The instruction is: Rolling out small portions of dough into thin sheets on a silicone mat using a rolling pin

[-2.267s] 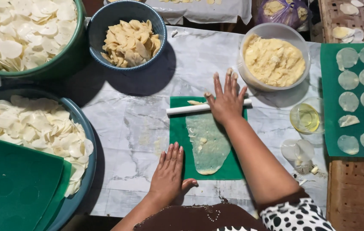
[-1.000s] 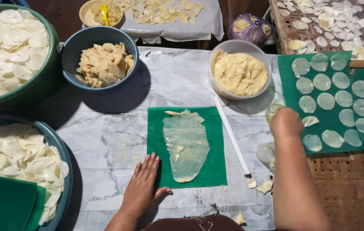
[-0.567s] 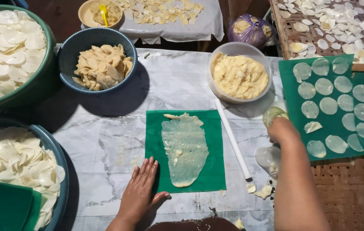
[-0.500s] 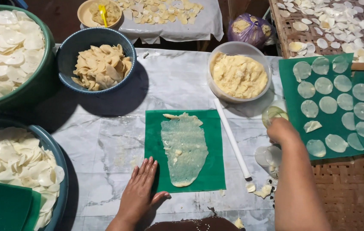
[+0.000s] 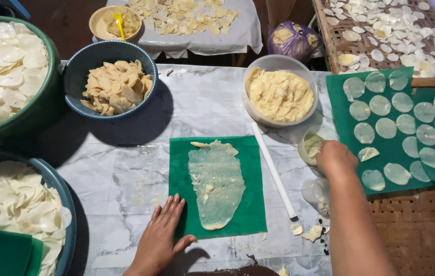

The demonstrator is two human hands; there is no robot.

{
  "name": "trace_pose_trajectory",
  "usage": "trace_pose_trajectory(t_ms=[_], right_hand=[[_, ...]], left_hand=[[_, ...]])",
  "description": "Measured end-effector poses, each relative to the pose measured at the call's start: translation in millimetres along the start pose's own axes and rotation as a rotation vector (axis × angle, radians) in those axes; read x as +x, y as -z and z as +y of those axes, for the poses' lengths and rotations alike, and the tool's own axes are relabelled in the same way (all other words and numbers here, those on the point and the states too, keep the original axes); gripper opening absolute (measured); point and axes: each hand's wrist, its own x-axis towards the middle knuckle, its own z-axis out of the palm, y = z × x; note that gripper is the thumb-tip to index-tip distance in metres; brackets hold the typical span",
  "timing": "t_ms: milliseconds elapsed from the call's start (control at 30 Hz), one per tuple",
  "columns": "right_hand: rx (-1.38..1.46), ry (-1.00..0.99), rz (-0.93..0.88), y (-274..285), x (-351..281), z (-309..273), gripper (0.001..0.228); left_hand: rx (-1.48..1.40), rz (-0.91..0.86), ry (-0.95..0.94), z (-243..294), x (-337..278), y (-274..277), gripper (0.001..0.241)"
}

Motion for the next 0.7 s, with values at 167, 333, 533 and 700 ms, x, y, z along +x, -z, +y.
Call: trace_pose_trajectory(t_ms=[167, 333, 533, 700], right_hand=[[0.299, 0.264, 0.24, 43.9, 37.1, -12.6, 0.03], [0.239, 0.395, 0.249, 56.8, 135.4, -49.9, 0.049], [0.037, 0.584, 0.082, 58.3, 197.7, -74.9, 0.068], [-0.068, 0.568, 0.051, 43.3, 228.2, -79.9, 0.074]], left_hand=[[-0.074, 0.146, 0.063, 21.7, 60.5, 62.9, 0.059], [0.001, 0.195, -0.246, 58.6, 190.1, 78.4, 0.081], [0.137, 0.199, -0.403, 112.0, 311.3, 61.6, 0.126], [0.226, 0.084, -0.295, 106.3, 365.9, 13.1, 0.139]])
